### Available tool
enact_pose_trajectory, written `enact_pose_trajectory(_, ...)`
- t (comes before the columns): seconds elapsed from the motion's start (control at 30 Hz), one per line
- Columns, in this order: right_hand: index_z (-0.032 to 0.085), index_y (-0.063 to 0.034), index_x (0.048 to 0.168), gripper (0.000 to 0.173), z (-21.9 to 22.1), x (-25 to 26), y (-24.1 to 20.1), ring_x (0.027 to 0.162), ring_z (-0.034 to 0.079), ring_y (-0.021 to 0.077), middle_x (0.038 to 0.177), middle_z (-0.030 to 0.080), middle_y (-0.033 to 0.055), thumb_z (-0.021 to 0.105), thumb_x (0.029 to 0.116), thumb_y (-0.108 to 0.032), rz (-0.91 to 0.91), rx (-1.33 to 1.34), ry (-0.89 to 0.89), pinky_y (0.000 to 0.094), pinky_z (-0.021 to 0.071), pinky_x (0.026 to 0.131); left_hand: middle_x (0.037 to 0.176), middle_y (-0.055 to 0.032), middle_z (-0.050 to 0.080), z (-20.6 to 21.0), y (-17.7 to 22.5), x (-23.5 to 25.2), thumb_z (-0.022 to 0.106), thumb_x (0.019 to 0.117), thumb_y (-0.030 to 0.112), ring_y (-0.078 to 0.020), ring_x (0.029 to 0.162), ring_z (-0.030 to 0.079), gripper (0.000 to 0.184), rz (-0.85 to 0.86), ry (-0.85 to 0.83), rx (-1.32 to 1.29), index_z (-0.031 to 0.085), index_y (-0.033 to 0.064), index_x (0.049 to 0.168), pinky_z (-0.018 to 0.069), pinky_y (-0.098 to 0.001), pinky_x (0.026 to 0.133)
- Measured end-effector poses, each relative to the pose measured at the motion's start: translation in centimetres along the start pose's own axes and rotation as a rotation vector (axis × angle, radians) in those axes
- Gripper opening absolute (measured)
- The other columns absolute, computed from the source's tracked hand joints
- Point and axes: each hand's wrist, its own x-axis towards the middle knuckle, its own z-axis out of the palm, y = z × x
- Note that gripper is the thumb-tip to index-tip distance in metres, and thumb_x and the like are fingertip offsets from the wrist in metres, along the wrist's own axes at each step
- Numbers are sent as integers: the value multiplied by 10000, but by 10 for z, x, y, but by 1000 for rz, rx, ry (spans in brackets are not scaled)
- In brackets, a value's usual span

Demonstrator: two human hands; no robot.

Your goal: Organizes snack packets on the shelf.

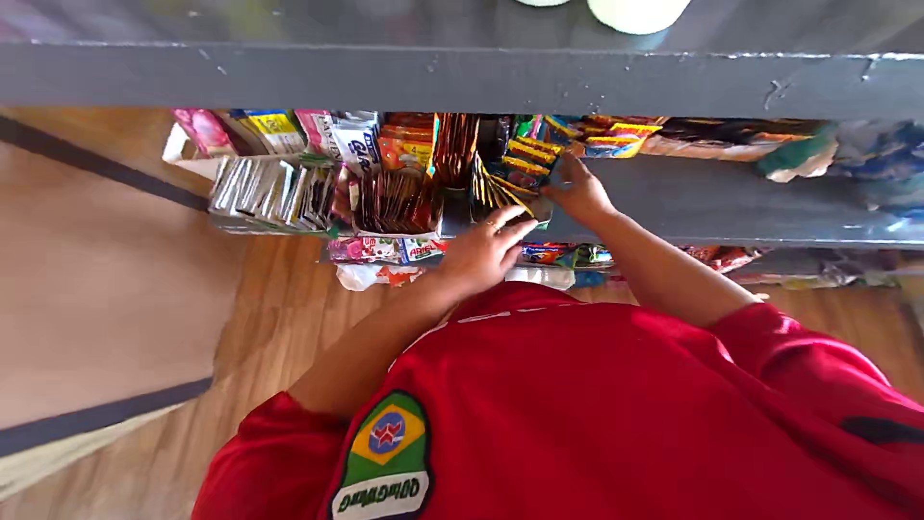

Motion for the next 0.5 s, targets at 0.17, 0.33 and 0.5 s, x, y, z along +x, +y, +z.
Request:
enact_pose_trajectory(0.17,428,27,1481,616,20,15,1,1286,572,355,1395,569,240,689,964,-184,71,32,18,511,450,1099,1719,-55,122,12,8,52,536,1036,154,-320,1092,683,604,-92,-365,277,345,190,1608,567,-479,850)
enact_pose_trajectory(0.33,532,20,1393,516,9,20,-4,1197,623,372,1290,638,233,634,1017,-317,199,65,44,568,469,1042,1636,-132,338,7,19,61,554,1040,179,-369,1158,652,688,-239,-365,331,223,180,1644,550,-517,903)
enact_pose_trajectory(0.5,659,60,1147,415,-7,-3,-28,1061,640,420,1117,663,266,603,1030,-334,125,-91,-4,629,480,928,1466,-193,507,13,9,47,570,1036,199,-391,1166,631,532,-313,-326,305,440,95,1542,540,-536,934)
